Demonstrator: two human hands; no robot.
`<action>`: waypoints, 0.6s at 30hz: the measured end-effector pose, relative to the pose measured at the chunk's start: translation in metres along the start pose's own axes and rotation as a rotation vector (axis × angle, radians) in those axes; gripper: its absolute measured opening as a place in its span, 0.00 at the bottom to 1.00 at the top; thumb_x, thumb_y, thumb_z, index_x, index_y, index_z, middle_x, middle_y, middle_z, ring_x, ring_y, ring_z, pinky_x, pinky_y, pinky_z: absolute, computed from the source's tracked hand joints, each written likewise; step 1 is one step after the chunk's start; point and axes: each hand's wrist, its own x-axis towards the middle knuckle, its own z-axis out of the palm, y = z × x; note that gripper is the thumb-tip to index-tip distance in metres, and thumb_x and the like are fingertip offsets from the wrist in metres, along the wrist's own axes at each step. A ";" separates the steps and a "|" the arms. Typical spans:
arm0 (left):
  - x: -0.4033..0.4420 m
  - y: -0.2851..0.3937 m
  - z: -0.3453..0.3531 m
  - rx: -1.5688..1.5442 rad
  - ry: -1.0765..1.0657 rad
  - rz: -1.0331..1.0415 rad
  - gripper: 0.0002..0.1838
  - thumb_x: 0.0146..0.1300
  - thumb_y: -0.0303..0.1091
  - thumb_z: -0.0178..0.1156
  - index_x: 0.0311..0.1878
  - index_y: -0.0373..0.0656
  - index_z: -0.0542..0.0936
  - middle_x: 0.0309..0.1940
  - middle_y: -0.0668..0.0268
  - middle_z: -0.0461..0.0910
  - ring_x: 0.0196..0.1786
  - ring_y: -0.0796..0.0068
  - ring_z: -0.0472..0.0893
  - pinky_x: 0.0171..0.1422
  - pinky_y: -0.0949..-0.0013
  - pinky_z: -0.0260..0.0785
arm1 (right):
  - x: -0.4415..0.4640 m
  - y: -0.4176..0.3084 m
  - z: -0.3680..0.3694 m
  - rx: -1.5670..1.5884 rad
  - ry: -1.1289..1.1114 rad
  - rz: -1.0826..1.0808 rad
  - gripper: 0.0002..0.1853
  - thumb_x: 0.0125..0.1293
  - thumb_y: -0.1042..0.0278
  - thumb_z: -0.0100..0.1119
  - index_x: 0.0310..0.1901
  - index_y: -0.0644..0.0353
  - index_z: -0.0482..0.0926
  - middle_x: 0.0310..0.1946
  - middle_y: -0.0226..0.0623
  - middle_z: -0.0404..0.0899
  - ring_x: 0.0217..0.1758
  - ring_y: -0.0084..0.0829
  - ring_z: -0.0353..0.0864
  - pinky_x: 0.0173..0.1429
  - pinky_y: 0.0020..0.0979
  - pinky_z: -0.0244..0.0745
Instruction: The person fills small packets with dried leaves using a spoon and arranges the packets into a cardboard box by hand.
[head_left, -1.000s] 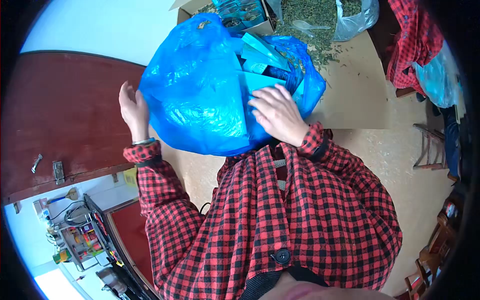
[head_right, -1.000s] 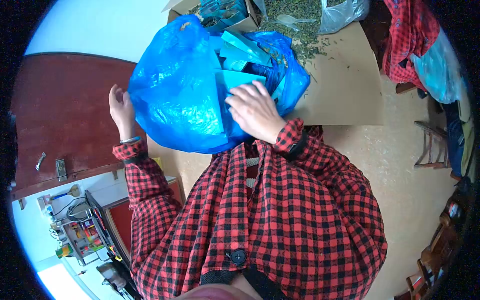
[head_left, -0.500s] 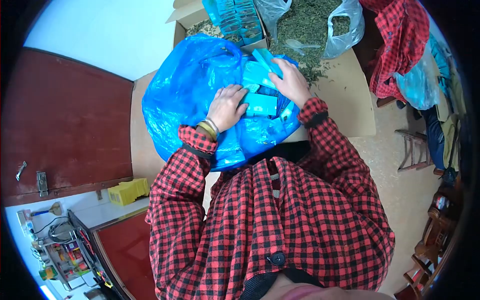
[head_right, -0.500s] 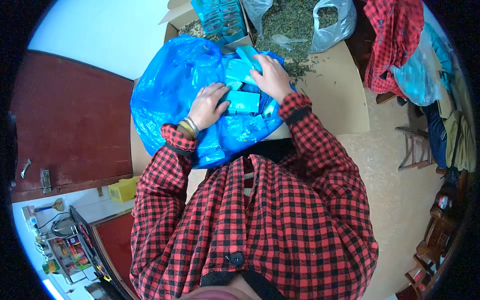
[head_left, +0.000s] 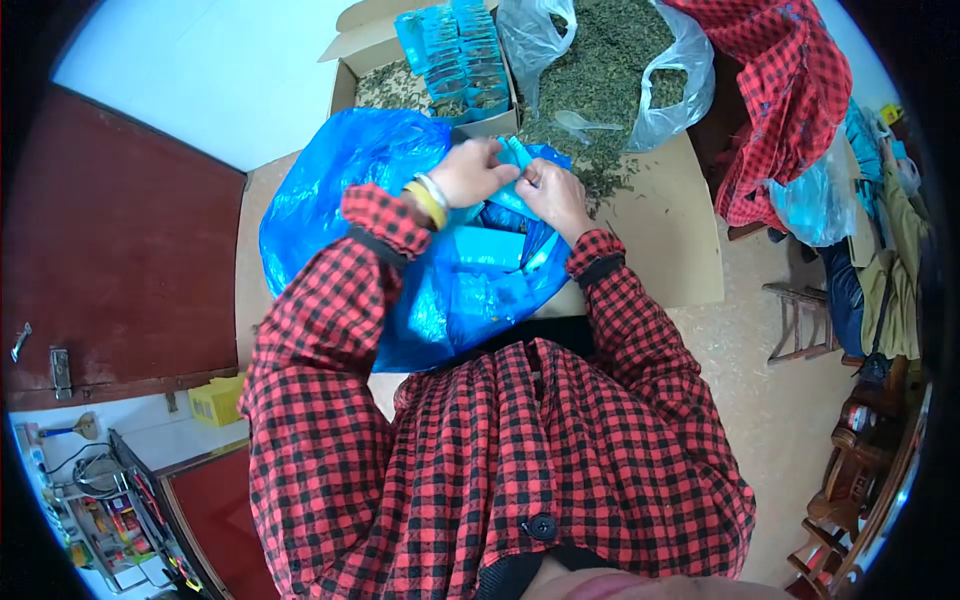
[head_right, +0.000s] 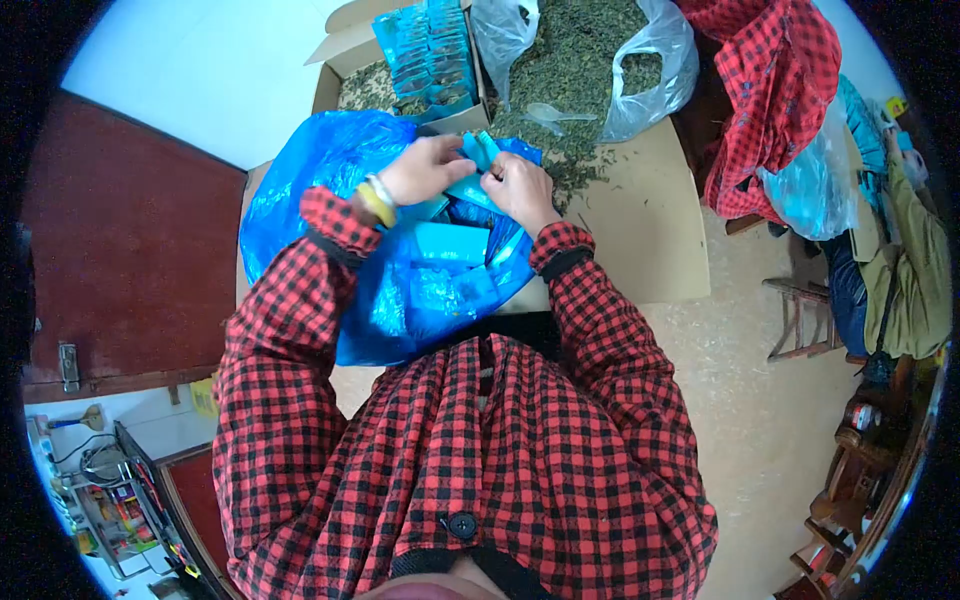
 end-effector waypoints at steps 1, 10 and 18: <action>0.010 -0.007 0.015 -0.074 0.047 -0.060 0.19 0.67 0.40 0.63 0.54 0.35 0.79 0.39 0.61 0.84 0.42 0.67 0.83 0.46 0.64 0.76 | 0.000 0.001 -0.002 0.030 0.041 0.013 0.11 0.56 0.59 0.65 0.29 0.58 0.79 0.27 0.41 0.83 0.32 0.45 0.84 0.38 0.44 0.78; 0.063 -0.008 0.066 -1.106 -0.085 -0.318 0.13 0.68 0.38 0.63 0.51 0.41 0.81 0.40 0.66 0.84 0.41 0.78 0.82 0.46 0.70 0.77 | -0.026 -0.006 -0.014 0.480 0.211 0.031 0.08 0.57 0.67 0.67 0.30 0.60 0.78 0.25 0.38 0.82 0.29 0.35 0.84 0.35 0.35 0.77; 0.070 0.002 0.081 -0.860 0.022 -0.005 0.11 0.62 0.33 0.68 0.44 0.39 0.82 0.37 0.68 0.84 0.39 0.77 0.82 0.44 0.71 0.76 | -0.023 0.006 -0.076 0.345 0.414 -0.025 0.09 0.60 0.74 0.64 0.42 0.60 0.80 0.43 0.38 0.82 0.44 0.31 0.81 0.46 0.32 0.75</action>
